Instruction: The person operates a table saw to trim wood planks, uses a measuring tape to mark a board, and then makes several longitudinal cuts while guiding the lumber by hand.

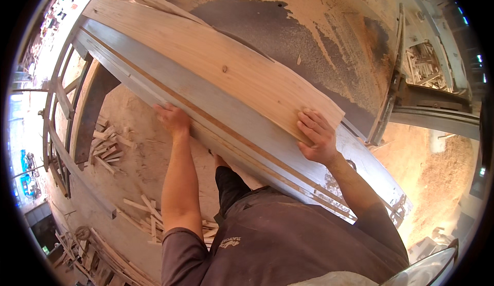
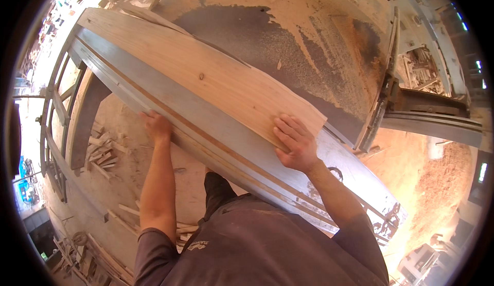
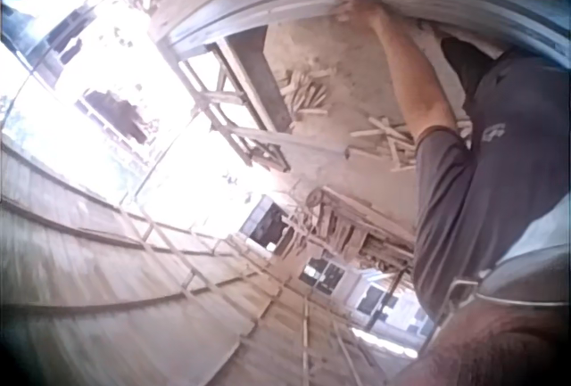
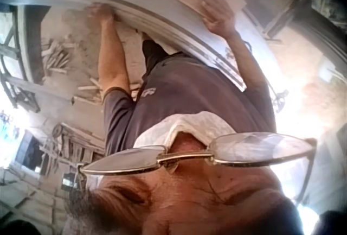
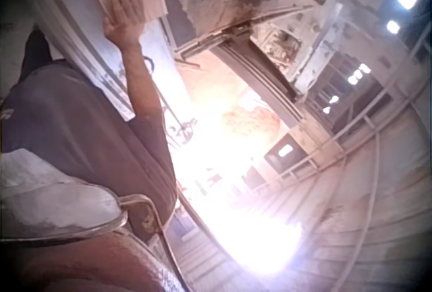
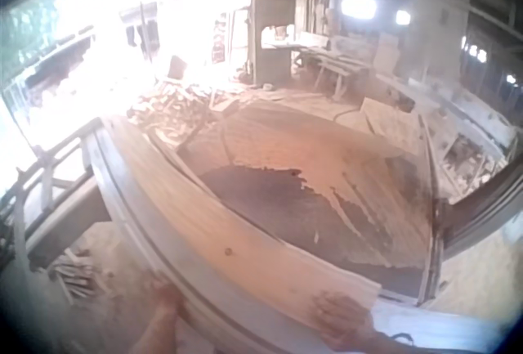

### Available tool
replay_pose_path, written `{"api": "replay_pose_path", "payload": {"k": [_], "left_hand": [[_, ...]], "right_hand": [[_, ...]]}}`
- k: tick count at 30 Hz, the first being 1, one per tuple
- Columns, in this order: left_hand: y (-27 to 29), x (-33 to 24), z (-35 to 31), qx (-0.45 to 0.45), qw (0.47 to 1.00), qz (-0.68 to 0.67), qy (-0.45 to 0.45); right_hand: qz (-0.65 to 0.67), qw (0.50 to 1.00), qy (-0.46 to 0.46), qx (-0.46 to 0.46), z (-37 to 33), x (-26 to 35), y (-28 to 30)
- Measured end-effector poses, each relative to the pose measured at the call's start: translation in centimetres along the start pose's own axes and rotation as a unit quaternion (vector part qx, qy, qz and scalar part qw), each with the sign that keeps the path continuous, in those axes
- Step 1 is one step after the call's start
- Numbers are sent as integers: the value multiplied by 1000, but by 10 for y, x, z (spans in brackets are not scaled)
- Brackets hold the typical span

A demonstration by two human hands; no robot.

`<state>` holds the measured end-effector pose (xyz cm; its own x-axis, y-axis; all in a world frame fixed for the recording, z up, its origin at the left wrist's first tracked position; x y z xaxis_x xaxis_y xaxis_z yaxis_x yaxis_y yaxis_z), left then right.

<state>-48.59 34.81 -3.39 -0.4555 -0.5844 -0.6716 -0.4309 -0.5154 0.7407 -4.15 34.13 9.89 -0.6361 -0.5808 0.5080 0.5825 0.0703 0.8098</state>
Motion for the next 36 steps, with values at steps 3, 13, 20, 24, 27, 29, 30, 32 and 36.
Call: {"api": "replay_pose_path", "payload": {"k": [3,13,20,24,27,29,30,32,36], "left_hand": [[1,1,8,12,1000,6,19],[9,-9,18,4,1000,17,21],[10,-8,25,24,999,5,42],[7,-4,28,20,999,20,45],[9,-16,23,4,1000,15,14],[4,-14,21,8,1000,13,14],[1,-8,24,8,1000,11,15],[-19,62,48,-51,988,120,-83],[-11,13,37,-28,999,11,-28]], "right_hand": [[-5,1000,-7,2,8,4,-3],[-19,1000,-11,6,17,6,-13],[-23,1000,-7,5,19,5,-13],[-20,1000,-8,2,18,5,-12],[-13,1000,-6,-5,21,7,-9],[-15,1000,-12,-5,18,5,-9],[-16,1000,-13,-4,16,5,-8],[-11,1000,6,-1,25,14,-9],[-24,1000,-13,-6,17,9,-8]]}}
Point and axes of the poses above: each hand's wrist, its own z-axis towards the middle knuckle, its own y-axis out of the back of the hand, x = y × z, the point moved 5 cm from there along z, towards the middle knuckle, and after that the axes turned 6 degrees about -y, right-handed, at the moved point
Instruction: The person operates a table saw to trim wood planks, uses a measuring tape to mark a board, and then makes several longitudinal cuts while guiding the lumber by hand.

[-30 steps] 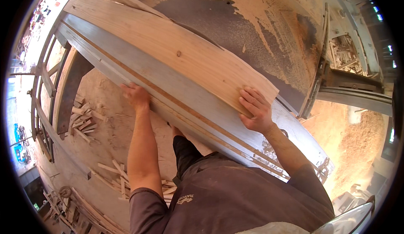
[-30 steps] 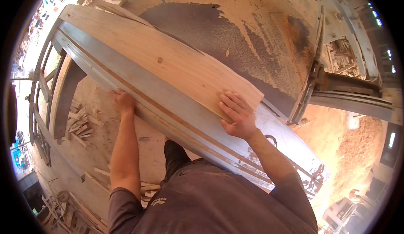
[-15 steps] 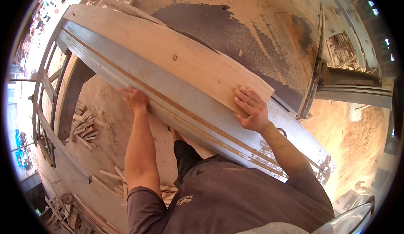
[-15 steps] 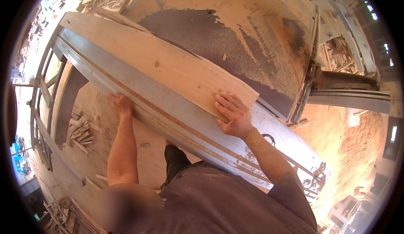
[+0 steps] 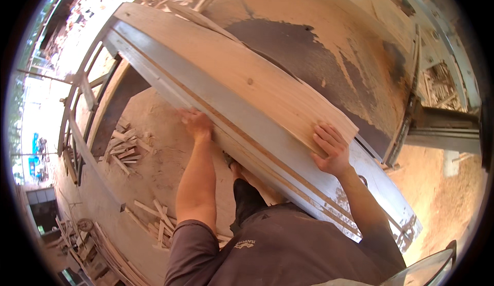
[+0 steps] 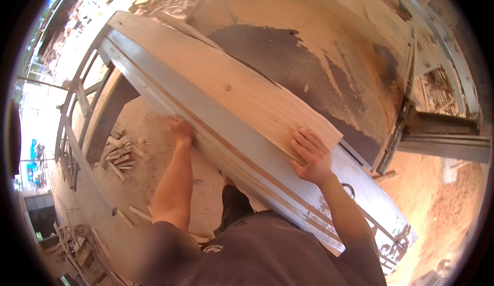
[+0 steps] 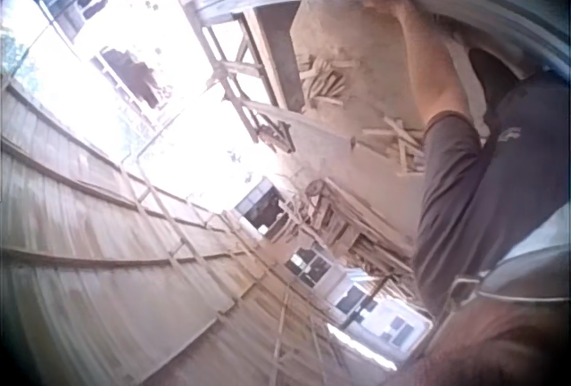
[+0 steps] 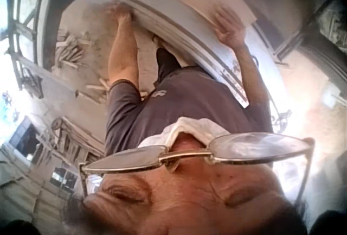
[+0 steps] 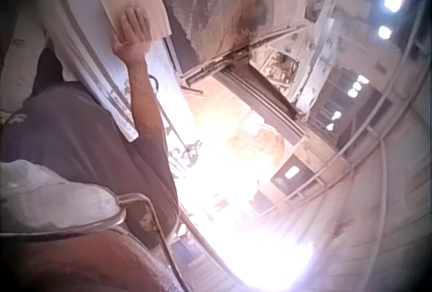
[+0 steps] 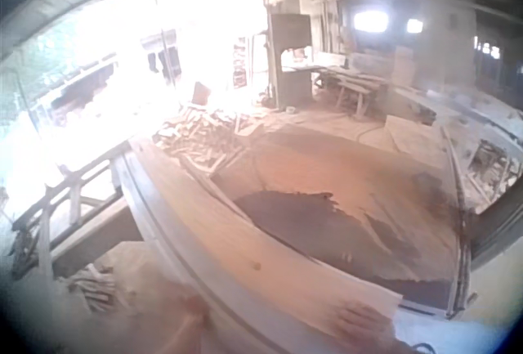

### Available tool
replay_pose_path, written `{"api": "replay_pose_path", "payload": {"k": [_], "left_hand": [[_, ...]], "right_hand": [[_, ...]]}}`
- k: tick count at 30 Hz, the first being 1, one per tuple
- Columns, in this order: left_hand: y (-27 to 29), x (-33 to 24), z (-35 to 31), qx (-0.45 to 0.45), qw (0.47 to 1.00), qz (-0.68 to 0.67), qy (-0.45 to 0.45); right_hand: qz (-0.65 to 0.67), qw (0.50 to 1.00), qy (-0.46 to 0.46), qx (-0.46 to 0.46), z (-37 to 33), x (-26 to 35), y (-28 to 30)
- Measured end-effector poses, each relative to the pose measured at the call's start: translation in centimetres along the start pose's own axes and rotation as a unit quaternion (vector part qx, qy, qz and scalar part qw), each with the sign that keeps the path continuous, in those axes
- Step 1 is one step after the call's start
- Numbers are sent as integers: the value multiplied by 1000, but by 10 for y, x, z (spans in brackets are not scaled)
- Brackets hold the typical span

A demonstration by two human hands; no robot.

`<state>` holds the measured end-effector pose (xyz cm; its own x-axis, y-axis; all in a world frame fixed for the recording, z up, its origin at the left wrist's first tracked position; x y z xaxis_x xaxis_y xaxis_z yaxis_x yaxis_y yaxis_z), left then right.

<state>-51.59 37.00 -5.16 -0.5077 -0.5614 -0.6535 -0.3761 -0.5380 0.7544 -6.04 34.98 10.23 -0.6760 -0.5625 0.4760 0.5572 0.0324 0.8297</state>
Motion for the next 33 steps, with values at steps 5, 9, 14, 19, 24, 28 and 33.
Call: {"api": "replay_pose_path", "payload": {"k": [5,9,14,19,24,28,33], "left_hand": [[18,-13,-9,3,999,-21,44],[20,-15,-13,7,998,-19,58],[17,-11,-12,-9,999,-13,45],[21,-20,-14,30,997,-32,63],[21,-14,5,-53,995,83,6],[40,-101,112,-121,949,10,-291],[-8,-214,257,17,829,101,-550]], "right_hand": [[1,1000,10,3,0,2,-2],[-6,1000,9,1,-1,2,-1],[1,1000,17,-7,-1,1,0],[-10,1000,11,-3,0,0,-1],[-10,1000,4,0,5,2,-3],[-20,999,-7,25,12,4,-6],[-32,998,-31,51,7,3,-6]]}}
Point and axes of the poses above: each hand's wrist, its own z-axis towards the middle knuckle, its own y-axis out of the back of the hand, x = y × z, the point moved 5 cm from there along z, towards the middle knuckle, and after that the axes turned 6 degrees about -y, right-handed, at the moved point
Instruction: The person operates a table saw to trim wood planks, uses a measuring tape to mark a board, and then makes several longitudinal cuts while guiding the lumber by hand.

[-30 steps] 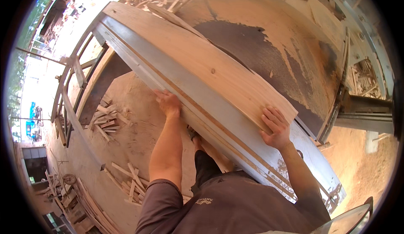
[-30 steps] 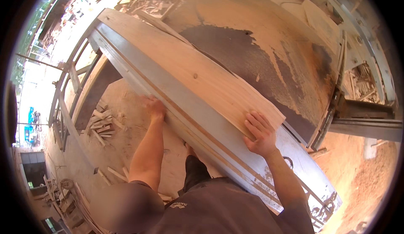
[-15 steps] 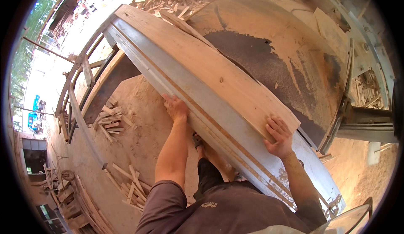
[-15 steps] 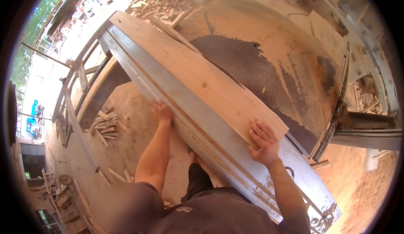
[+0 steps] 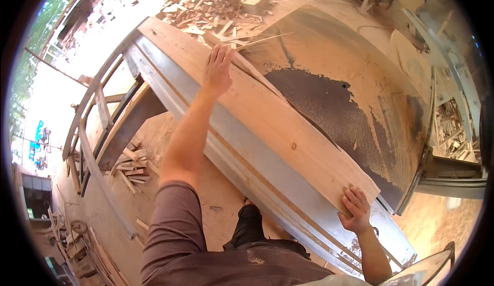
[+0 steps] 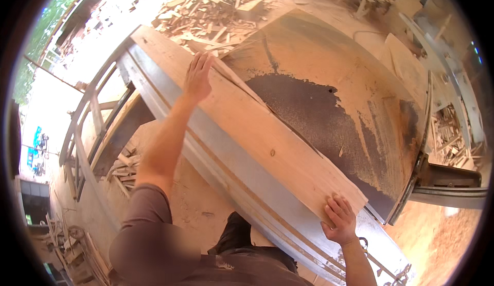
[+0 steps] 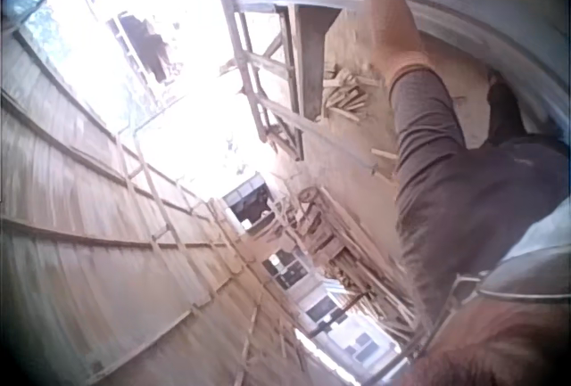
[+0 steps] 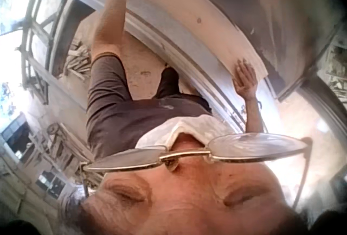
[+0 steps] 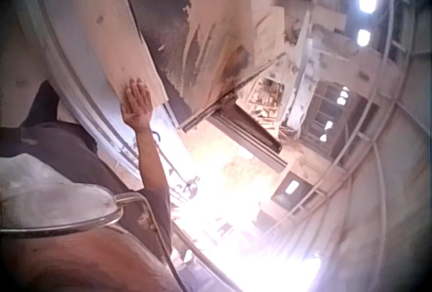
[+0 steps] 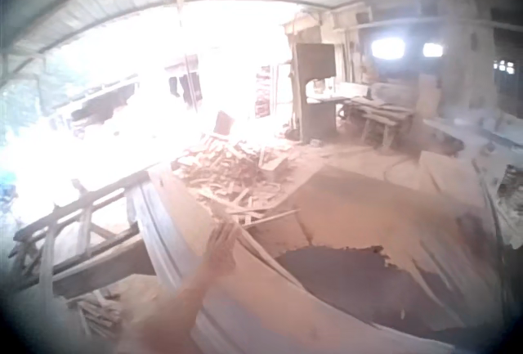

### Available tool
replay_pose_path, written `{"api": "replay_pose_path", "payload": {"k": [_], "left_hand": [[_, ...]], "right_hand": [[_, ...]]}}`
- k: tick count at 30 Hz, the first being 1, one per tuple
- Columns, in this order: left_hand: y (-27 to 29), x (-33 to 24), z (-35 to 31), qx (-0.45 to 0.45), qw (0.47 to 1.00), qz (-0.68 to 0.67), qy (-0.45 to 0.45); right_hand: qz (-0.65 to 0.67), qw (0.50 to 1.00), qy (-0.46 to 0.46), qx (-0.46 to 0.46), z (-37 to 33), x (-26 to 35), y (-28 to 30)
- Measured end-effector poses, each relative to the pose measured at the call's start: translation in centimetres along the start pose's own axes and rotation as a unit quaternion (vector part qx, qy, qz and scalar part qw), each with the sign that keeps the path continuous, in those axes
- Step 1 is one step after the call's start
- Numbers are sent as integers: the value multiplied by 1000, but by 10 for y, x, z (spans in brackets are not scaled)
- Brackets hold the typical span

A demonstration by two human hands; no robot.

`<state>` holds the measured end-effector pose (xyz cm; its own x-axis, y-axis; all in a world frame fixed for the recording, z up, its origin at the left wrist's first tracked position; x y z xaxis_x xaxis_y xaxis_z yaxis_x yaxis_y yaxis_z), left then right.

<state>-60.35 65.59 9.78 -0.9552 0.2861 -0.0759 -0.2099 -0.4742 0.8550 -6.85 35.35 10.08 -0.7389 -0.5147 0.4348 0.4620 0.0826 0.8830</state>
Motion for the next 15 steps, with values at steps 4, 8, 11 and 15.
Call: {"api": "replay_pose_path", "payload": {"k": [4,8,11,15], "left_hand": [[-46,59,43,131,983,52,-118],[-36,67,85,240,952,52,-183],[-5,59,103,271,931,75,-231],[47,35,130,297,920,125,-223]], "right_hand": [[-14,999,-23,26,1,-6,-6],[-19,998,-39,36,-3,-10,-8],[-21,999,-37,34,-2,-11,-9],[-9,998,-34,49,-4,-11,-9]]}}
Point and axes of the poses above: each hand's wrist, its own z-axis towards the middle knuckle, its own y-axis out of the back of the hand, x = y × z, the point moved 5 cm from there along z, towards the middle knuckle, and after that the axes turned 6 degrees about -y, right-handed, at the moved point
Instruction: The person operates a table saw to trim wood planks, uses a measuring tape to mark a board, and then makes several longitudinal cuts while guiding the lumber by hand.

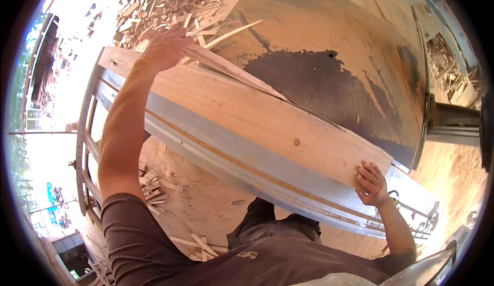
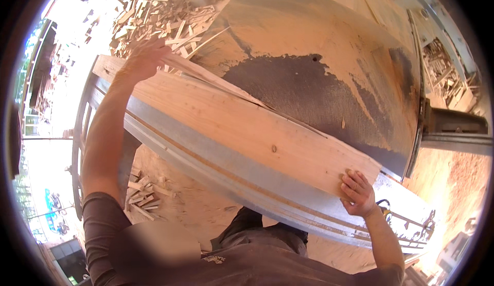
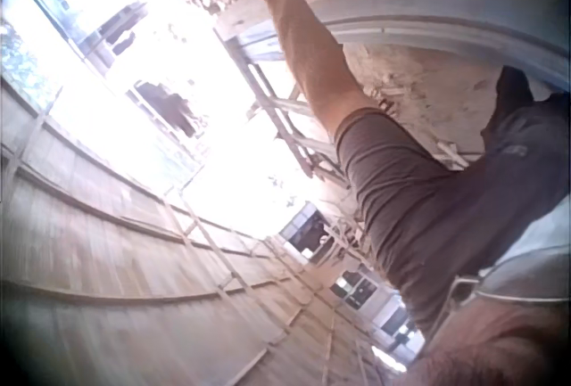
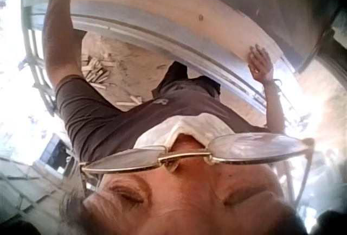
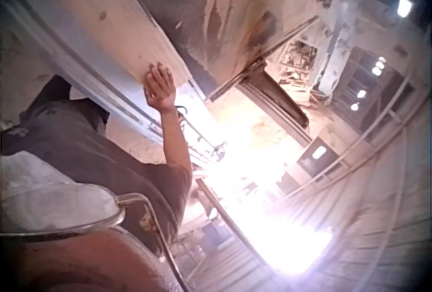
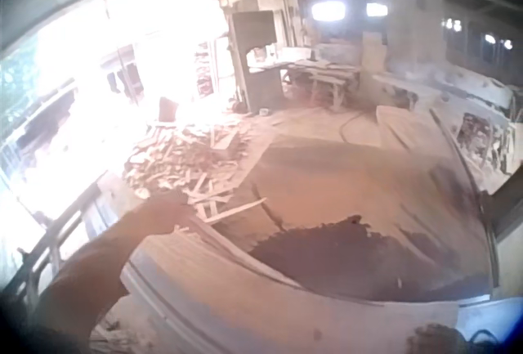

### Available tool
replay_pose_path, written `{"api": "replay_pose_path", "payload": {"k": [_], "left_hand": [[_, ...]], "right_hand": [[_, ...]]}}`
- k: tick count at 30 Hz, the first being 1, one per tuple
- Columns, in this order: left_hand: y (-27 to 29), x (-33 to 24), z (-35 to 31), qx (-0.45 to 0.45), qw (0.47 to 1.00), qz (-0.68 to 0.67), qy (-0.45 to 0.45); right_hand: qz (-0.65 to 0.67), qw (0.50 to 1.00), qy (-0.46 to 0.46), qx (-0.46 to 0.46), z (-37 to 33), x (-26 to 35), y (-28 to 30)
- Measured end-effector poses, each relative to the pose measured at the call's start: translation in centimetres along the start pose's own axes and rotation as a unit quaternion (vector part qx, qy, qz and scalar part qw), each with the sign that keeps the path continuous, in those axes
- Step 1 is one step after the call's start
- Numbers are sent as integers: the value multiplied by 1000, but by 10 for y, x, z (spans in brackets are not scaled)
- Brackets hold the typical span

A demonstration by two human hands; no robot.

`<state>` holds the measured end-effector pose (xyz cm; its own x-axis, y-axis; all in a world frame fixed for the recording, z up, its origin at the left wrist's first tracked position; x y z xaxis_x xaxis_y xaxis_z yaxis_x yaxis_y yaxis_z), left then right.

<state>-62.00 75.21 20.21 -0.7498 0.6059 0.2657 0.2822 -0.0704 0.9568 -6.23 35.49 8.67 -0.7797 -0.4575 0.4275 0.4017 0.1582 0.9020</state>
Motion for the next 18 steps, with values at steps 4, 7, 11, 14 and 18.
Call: {"api": "replay_pose_path", "payload": {"k": [4,7,11,14,18], "left_hand": [[63,-19,-13,-104,991,52,-65],[114,-38,-7,-74,994,27,-78],[169,-76,-8,-88,991,53,-88],[202,-104,-12,-189,967,67,-155],[253,-150,-11,-230,923,144,-275]], "right_hand": [[-4,1000,-3,-4,2,1,6],[2,1000,-1,-26,-4,2,16],[5,999,-9,-33,-13,2,25],[11,998,5,-54,-23,-1,29],[8,998,11,-65,-40,-4,33]]}}
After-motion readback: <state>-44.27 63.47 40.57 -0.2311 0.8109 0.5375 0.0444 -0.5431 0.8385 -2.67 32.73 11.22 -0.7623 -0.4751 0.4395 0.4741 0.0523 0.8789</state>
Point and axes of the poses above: each hand's wrist, its own z-axis towards the middle knuckle, its own y-axis out of the back of the hand, x = y × z, the point moved 5 cm from there along z, towards the middle knuckle, and after that the axes turned 6 degrees about -y, right-handed, at the moved point
